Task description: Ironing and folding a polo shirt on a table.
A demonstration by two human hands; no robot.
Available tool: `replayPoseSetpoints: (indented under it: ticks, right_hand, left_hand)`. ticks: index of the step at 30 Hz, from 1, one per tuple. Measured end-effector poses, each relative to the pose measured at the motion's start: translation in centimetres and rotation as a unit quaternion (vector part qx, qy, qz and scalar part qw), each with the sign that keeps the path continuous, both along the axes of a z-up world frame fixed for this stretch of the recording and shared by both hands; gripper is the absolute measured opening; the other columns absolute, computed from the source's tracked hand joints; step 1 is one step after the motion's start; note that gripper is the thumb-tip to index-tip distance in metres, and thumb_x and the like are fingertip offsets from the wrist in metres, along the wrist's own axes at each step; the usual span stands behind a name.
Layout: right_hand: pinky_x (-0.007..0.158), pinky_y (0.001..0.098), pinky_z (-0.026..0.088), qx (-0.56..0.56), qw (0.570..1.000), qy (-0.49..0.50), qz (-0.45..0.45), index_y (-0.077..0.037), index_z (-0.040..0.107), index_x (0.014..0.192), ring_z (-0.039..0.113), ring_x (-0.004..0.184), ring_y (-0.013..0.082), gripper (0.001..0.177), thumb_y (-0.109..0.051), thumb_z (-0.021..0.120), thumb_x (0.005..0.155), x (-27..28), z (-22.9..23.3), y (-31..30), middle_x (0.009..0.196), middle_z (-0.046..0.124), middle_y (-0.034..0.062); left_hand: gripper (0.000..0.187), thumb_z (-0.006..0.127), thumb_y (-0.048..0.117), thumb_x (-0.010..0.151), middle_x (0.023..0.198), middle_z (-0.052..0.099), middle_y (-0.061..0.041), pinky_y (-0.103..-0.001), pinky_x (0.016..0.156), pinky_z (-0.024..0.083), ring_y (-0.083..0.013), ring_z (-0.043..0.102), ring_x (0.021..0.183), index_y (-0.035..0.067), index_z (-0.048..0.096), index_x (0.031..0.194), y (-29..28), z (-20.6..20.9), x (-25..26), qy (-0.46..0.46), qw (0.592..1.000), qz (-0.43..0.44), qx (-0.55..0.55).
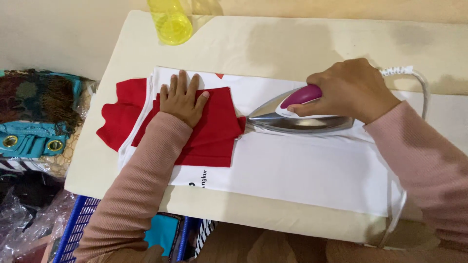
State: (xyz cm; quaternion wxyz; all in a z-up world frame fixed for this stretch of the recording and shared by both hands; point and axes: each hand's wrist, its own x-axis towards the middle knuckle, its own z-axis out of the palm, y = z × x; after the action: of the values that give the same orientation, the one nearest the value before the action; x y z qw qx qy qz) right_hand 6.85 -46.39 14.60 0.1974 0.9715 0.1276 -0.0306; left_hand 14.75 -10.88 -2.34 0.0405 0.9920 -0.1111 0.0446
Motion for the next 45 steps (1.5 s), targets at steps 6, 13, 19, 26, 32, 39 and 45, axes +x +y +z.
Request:
replayPoseSetpoints:
  ticks: [6,13,19,26,32,39,45]
  right_hand:
    - [0.063,0.0241,0.053,0.05,0.996,0.041,0.057,-0.025,0.079,0.099,0.072,0.057,0.0165,0.079,-0.094,0.061,0.065,-0.9,0.3,-1.4,0.075,0.079,-0.0019]
    - [0.057,0.0186,0.044,0.005,0.999,0.036,-0.017,-0.025,0.076,0.086,0.059,0.046,0.0101,0.077,-0.094,0.041,0.08,0.6,0.4,-1.3,0.057,0.068,-0.0083]
    - [0.071,0.0402,0.055,0.104,0.991,-0.053,-0.071,-0.026,0.077,0.086,0.077,0.081,0.0333,0.072,-0.09,0.045,0.08,1.2,-1.4,0.3,0.07,0.074,0.0095]
    - [0.047,0.0308,0.048,0.125,0.985,-0.102,-0.057,-0.015,0.081,0.085,0.063,0.044,0.0237,0.075,-0.086,0.057,0.095,2.7,-1.1,1.0,0.063,0.072,0.0055]
    - [0.056,0.0272,0.04,0.07,0.996,-0.046,-0.033,-0.023,0.078,0.078,0.056,0.043,0.016,0.088,-0.103,0.041,0.079,2.6,-1.9,1.1,0.055,0.067,-0.0027]
    - [0.049,0.0292,0.046,0.125,0.989,-0.066,-0.034,-0.015,0.08,0.084,0.06,0.043,0.0212,0.077,-0.086,0.054,0.096,2.1,-0.9,1.2,0.059,0.068,0.0041]
    - [0.053,0.0236,0.046,0.052,0.995,0.017,-0.08,-0.018,0.079,0.096,0.063,0.048,0.0165,0.075,-0.086,0.047,0.092,-1.4,0.1,-0.8,0.065,0.073,0.0006]
  left_hand:
    - [0.071,0.023,0.059,0.101,0.168,0.015,-0.02,-0.058,0.118,0.014,-0.0391,0.013,0.153,0.019,0.026,0.16,0.0,0.2,0.2,0.014,1.0,0.0,0.0]
    - [0.07,0.024,0.058,0.102,0.167,0.017,-0.02,-0.059,0.117,0.017,-0.0405,0.015,0.152,0.018,0.028,0.159,-0.1,0.2,0.1,-0.001,1.0,0.003,0.007]
    - [0.076,0.003,0.071,0.101,0.171,0.006,-0.011,-0.052,0.127,0.002,-0.0317,0.004,0.158,0.029,0.009,0.164,-0.9,3.9,-1.1,0.145,0.988,0.041,0.04]
    - [0.069,0.026,0.058,0.102,0.166,0.019,-0.021,-0.06,0.119,0.013,-0.0408,0.015,0.152,0.017,0.03,0.158,0.0,0.6,-0.4,-0.01,1.0,0.001,-0.022]
    - [0.066,0.033,0.055,0.102,0.163,0.027,-0.022,-0.064,0.116,0.015,-0.0432,0.024,0.149,0.016,0.037,0.155,-0.1,0.8,-0.8,-0.04,0.999,-0.007,-0.03]
    - [0.068,0.034,0.058,0.099,0.165,0.027,-0.018,-0.066,0.114,0.016,-0.0421,0.023,0.15,0.019,0.038,0.155,0.0,0.8,-0.9,-0.038,0.999,0.003,-0.034]
    - [0.068,0.034,0.059,0.1,0.165,0.029,-0.017,-0.064,0.113,0.017,-0.041,0.025,0.15,0.019,0.04,0.155,-0.1,0.9,-0.9,-0.041,0.999,0.006,-0.028]
